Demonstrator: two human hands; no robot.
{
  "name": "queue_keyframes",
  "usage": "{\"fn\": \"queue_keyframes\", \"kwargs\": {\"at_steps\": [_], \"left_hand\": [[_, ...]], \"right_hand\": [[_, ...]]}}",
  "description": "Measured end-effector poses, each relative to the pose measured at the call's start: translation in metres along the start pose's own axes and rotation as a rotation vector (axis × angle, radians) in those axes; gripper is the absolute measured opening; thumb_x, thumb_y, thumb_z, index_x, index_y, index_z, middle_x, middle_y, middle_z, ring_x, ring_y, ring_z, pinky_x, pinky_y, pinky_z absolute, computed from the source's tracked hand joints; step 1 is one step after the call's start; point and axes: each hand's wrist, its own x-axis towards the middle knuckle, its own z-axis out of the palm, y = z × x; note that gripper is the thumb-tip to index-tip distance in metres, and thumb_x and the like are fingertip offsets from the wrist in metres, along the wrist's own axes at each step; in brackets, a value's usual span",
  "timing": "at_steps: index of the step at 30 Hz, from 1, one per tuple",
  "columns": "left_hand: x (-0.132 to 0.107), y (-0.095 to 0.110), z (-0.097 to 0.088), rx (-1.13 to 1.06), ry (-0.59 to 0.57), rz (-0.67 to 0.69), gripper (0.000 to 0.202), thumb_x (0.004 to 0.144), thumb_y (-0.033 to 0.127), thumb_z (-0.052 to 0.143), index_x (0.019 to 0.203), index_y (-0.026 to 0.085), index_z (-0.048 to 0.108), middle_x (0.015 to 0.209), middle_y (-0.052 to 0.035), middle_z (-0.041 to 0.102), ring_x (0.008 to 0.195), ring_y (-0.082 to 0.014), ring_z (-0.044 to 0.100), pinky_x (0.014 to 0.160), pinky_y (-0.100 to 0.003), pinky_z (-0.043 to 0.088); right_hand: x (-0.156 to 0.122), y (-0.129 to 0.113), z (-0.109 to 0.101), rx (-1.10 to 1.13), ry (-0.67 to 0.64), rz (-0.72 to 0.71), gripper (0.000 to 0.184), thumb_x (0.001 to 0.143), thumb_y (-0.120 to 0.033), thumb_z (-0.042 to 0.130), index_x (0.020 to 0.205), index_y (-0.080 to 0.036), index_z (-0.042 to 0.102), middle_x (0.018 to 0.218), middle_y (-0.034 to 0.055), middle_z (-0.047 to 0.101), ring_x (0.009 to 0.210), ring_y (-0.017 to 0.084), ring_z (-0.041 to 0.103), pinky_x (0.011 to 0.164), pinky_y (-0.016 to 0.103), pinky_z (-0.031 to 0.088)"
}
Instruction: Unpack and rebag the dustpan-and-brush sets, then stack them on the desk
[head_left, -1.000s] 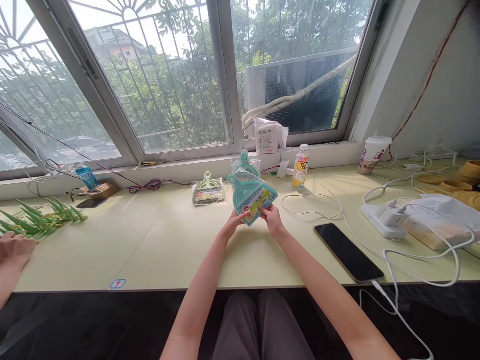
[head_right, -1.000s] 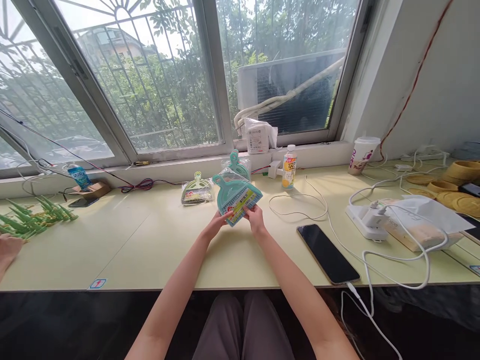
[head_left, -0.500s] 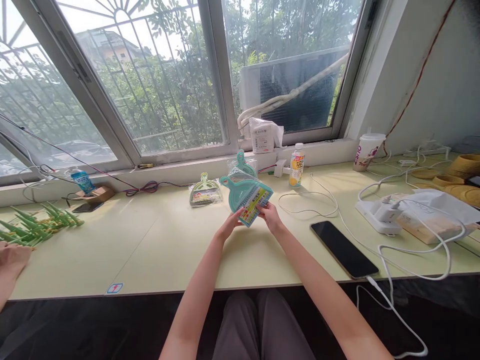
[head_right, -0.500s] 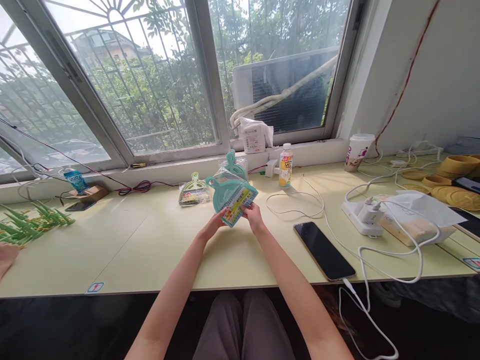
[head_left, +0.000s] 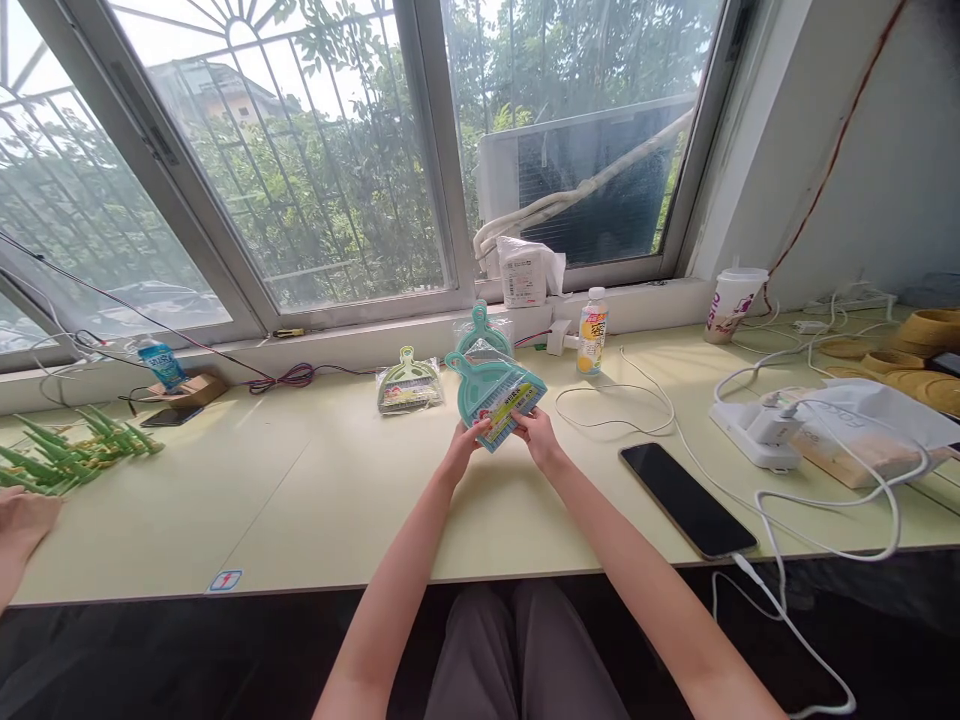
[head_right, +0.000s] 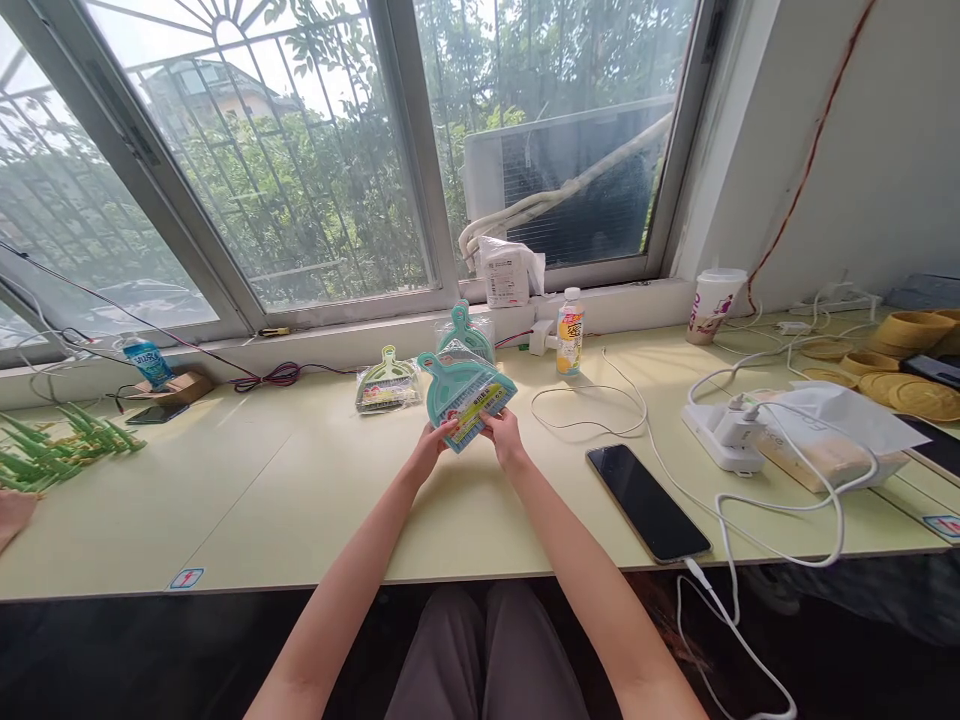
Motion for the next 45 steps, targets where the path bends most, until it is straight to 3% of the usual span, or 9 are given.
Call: {"fn": "queue_keyframes", "kwargs": {"at_steps": [7,14,21,27,31,34,40,42,45], "left_hand": [[0.002,-0.002,-0.001,0.018,0.041,-0.009,0.058,0.071,0.047,0.069,0.12,0.019,0.058,0.119,-0.0129,0.064,0.107,-0.0324,0.059,0.084,-0.043,0.048],[0.003,-0.003,-0.001,0.069,-0.013,-0.042,0.057,0.07,0.044,0.07,0.119,0.018,0.058,0.118,-0.013,0.064,0.105,-0.0329,0.059,0.08,-0.042,0.048],[0.003,-0.004,-0.003,0.105,-0.069,-0.071,0.056,0.07,0.043,0.07,0.12,0.02,0.057,0.12,-0.0127,0.063,0.106,-0.033,0.059,0.079,-0.042,0.048],[0.005,-0.004,-0.01,0.032,-0.007,-0.037,0.056,0.071,0.042,0.07,0.121,0.02,0.057,0.122,-0.0125,0.062,0.11,-0.0323,0.058,0.085,-0.044,0.047],[0.007,-0.002,-0.017,-0.009,0.023,-0.028,0.057,0.07,0.041,0.07,0.121,0.019,0.057,0.122,-0.0124,0.062,0.113,-0.0322,0.057,0.088,-0.044,0.047],[0.003,0.0,-0.018,0.018,-0.005,-0.036,0.058,0.073,0.043,0.068,0.124,0.02,0.055,0.126,-0.0122,0.06,0.112,-0.0306,0.058,0.086,-0.042,0.049],[-0.006,0.002,-0.007,0.134,-0.343,-0.226,0.063,0.079,0.052,0.061,0.13,0.019,0.049,0.121,-0.0178,0.062,0.093,-0.0272,0.066,0.078,-0.041,0.052],[-0.005,0.001,-0.007,0.099,-0.35,-0.213,0.062,0.08,0.052,0.06,0.131,0.02,0.049,0.129,-0.0183,0.056,0.102,-0.029,0.063,0.08,-0.041,0.051],[0.0,0.001,-0.009,-0.015,-0.234,-0.101,0.059,0.082,0.051,0.057,0.134,0.026,0.045,0.141,-0.0132,0.046,0.12,-0.0307,0.052,0.088,-0.044,0.049]], "right_hand": [[0.0,-0.006,0.003,-0.017,0.039,0.061,0.015,0.071,-0.014,0.067,0.083,-0.017,0.06,0.087,0.0046,0.071,0.074,0.017,0.068,0.069,0.03,0.059],[0.009,-0.01,-0.009,-0.029,0.214,0.104,0.016,0.079,-0.032,0.064,0.08,-0.017,0.059,0.076,0.0043,0.07,0.062,0.016,0.066,0.058,0.028,0.059],[0.016,-0.005,-0.018,-0.104,0.254,0.137,0.032,0.074,-0.045,0.07,0.086,-0.018,0.058,0.079,0.0064,0.07,0.068,0.019,0.068,0.059,0.03,0.06],[0.015,-0.006,-0.013,-0.068,0.026,0.112,0.034,0.077,-0.046,0.068,0.094,-0.017,0.061,0.09,0.0074,0.071,0.079,0.02,0.069,0.071,0.032,0.06],[0.011,-0.004,-0.011,-0.066,-0.155,0.091,0.032,0.07,-0.03,0.076,0.096,-0.019,0.061,0.1,0.0055,0.07,0.091,0.02,0.068,0.085,0.035,0.057],[0.011,-0.001,-0.013,-0.081,-0.148,0.075,0.037,0.06,-0.021,0.082,0.091,-0.017,0.061,0.098,0.0065,0.071,0.093,0.022,0.067,0.09,0.038,0.055],[0.014,0.0,-0.019,-0.048,-0.059,-0.048,0.04,0.056,-0.026,0.085,0.088,-0.016,0.063,0.096,0.0065,0.071,0.094,0.023,0.066,0.09,0.04,0.054],[0.015,0.001,-0.019,-0.025,-0.043,-0.063,0.039,0.056,-0.027,0.085,0.087,-0.017,0.062,0.095,0.006,0.071,0.094,0.023,0.066,0.09,0.039,0.055],[0.015,0.001,-0.018,0.001,-0.03,-0.05,0.037,0.056,-0.024,0.085,0.085,-0.018,0.062,0.094,0.0052,0.071,0.094,0.022,0.066,0.089,0.038,0.055]]}}
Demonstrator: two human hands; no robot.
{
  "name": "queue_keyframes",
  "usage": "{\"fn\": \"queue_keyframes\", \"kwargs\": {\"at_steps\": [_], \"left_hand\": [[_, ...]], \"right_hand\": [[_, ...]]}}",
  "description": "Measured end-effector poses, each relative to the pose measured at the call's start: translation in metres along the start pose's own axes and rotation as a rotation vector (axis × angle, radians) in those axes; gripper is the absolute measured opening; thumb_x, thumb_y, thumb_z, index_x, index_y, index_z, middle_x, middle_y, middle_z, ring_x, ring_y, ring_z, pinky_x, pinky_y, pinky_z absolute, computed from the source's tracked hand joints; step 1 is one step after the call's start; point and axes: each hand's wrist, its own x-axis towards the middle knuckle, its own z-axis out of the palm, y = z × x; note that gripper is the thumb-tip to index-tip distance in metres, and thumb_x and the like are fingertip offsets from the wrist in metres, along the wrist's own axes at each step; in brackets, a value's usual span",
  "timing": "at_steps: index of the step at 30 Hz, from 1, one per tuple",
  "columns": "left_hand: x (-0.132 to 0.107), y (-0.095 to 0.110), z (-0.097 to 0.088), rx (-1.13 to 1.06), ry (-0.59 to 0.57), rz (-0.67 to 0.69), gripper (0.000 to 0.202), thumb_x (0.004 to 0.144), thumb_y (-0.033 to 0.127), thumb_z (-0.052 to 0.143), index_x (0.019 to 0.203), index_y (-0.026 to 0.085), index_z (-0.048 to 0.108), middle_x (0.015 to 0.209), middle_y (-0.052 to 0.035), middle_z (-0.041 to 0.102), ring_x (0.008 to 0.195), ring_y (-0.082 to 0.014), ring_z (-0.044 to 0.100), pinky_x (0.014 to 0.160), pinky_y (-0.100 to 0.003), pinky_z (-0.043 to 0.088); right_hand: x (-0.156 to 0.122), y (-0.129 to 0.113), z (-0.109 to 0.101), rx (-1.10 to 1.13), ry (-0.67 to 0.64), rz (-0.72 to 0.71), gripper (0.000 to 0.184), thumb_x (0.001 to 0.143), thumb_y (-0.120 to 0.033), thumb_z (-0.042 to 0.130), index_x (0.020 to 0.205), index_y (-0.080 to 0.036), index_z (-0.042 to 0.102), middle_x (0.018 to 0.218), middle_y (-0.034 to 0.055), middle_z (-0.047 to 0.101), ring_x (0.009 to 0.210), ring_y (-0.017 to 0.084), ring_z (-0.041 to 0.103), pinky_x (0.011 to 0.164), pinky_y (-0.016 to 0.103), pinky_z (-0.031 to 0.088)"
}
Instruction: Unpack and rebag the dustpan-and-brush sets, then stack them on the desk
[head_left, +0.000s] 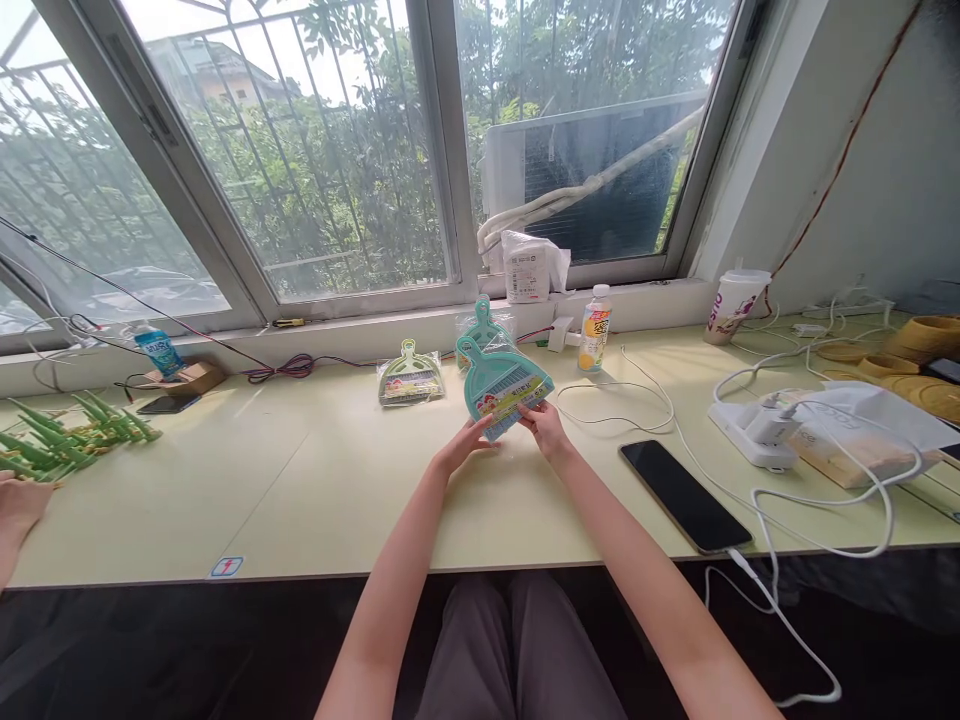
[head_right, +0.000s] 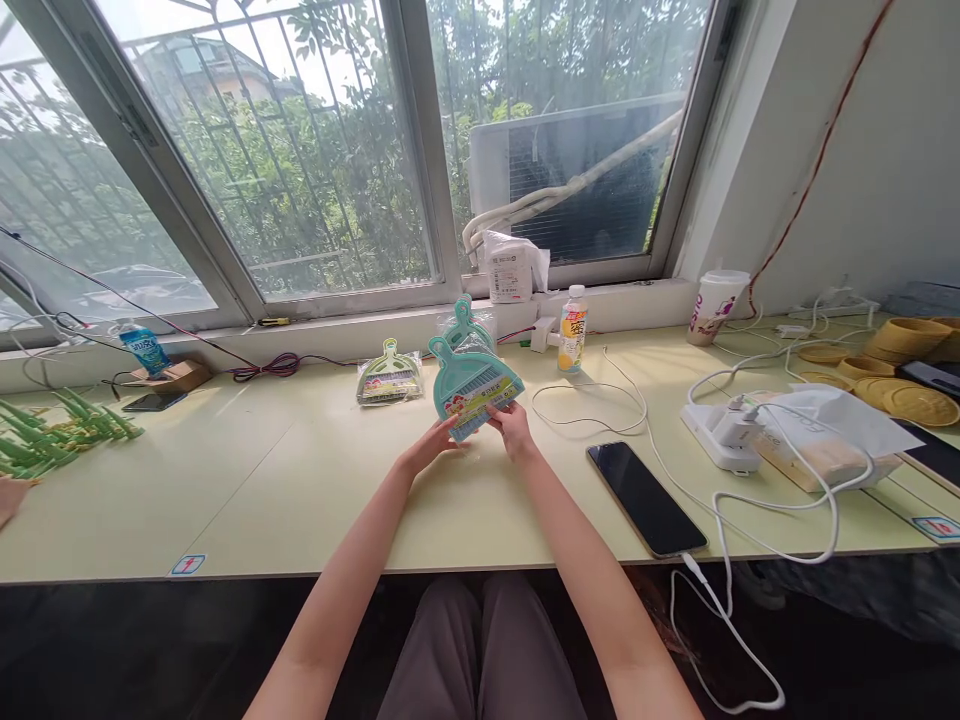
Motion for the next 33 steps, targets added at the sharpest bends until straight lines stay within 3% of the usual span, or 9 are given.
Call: {"fn": "queue_keyframes", "kwargs": {"at_steps": [3,6,15,22,27,33], "left_hand": [[0.004,0.0,-0.004,-0.078,0.125,0.112,0.057,0.083,0.049,0.056,0.135,0.028,0.042,0.141,-0.0096,0.046,0.125,-0.0288,0.047,0.094,-0.043,0.045],[0.005,-0.001,-0.005,-0.109,0.176,0.109,0.061,0.082,0.049,0.058,0.135,0.027,0.04,0.138,-0.0104,0.049,0.121,-0.0293,0.05,0.092,-0.043,0.045],[-0.002,0.006,0.004,-0.011,0.098,0.064,0.063,0.082,0.05,0.056,0.138,0.032,0.035,0.142,-0.0082,0.044,0.126,-0.0301,0.046,0.087,-0.044,0.049],[-0.004,0.006,0.007,0.032,-0.042,-0.07,0.064,0.082,0.052,0.057,0.138,0.026,0.038,0.139,-0.0149,0.046,0.114,-0.0325,0.055,0.084,-0.049,0.051],[0.001,0.004,0.006,-0.043,0.035,0.018,0.055,0.084,0.051,0.054,0.133,0.027,0.046,0.143,-0.01,0.044,0.128,-0.0303,0.044,0.095,-0.047,0.045],[0.004,0.0,0.004,-0.075,0.108,0.074,0.052,0.08,0.049,0.06,0.126,0.024,0.053,0.135,-0.0113,0.053,0.123,-0.0292,0.049,0.094,-0.043,0.043]], "right_hand": [[0.0,-0.001,0.001,0.006,-0.022,0.049,0.035,0.057,-0.018,0.084,0.085,-0.017,0.062,0.094,0.0054,0.071,0.093,0.022,0.067,0.089,0.038,0.056],[0.001,-0.003,0.0,-0.01,-0.053,0.104,0.034,0.057,-0.014,0.082,0.084,-0.016,0.062,0.094,0.0068,0.071,0.093,0.023,0.067,0.089,0.039,0.056],[0.007,-0.003,-0.007,-0.038,-0.021,0.116,0.038,0.055,-0.012,0.082,0.086,-0.017,0.062,0.093,0.0049,0.071,0.093,0.023,0.067,0.089,0.044,0.055],[0.003,-0.003,-0.004,0.006,0.038,0.051,0.041,0.052,-0.013,0.085,0.084,-0.018,0.061,0.091,0.0048,0.071,0.095,0.023,0.066,0.086,0.038,0.058],[0.003,-0.003,-0.004,0.02,0.042,0.074,0.034,0.056,-0.01,0.081,0.083,-0.017,0.061,0.09,0.0054,0.071,0.094,0.022,0.067,0.088,0.034,0.057],[0.003,-0.003,-0.004,0.007,0.014,0.104,0.032,0.059,-0.01,0.079,0.085,-0.017,0.062,0.093,0.0051,0.072,0.094,0.022,0.067,0.089,0.037,0.057]]}}
